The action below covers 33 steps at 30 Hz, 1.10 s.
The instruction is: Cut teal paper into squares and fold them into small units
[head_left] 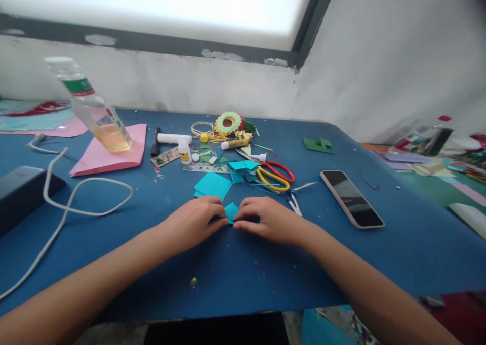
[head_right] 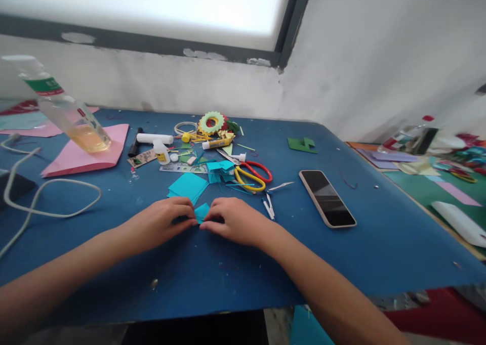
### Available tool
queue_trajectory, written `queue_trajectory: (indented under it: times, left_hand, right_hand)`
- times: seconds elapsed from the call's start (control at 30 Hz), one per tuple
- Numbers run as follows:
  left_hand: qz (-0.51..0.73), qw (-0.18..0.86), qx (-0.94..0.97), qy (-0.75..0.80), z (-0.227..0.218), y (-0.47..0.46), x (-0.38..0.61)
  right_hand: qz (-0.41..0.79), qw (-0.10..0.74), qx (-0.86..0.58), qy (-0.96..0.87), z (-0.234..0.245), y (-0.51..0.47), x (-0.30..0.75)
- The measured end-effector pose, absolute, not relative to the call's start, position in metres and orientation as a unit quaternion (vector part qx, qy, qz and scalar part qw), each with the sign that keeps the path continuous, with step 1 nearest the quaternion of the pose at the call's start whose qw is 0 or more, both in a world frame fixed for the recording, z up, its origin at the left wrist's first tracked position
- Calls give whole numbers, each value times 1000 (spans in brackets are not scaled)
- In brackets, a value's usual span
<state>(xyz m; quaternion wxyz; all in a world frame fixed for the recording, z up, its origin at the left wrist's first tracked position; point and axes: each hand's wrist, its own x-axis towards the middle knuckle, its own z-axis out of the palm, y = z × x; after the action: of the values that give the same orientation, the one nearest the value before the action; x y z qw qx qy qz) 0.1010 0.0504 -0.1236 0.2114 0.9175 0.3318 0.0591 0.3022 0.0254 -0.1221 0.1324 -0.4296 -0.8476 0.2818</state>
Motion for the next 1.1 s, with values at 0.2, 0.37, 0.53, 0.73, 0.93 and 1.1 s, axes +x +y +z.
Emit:
queue_trajectory:
  times: [0.2,0.37,0.53,0.73,0.93,1.1]
  left_hand:
    - [70,243,905,341,-128,57,100]
    - [76,233,904,351,-126,56,102]
    - [101,218,902,357,-133,59,103]
    - [105,203,902,366,-140,61,104]
    - [88,180,890,409,-135,56,106]
    - [116,198,884,408,-136,57,107]
  right_hand:
    - [284,142,-490,-812,-129,26,299]
    - [266,149,-480,-823,-129,26,300]
    - [257,151,-497,-815,-134,28,297]
    - [190,138,-517,-823,-139,25,293]
    - [187,154,-534,-810,-138,26,296]
    - [220,181,-516,-808,-138,29,297]
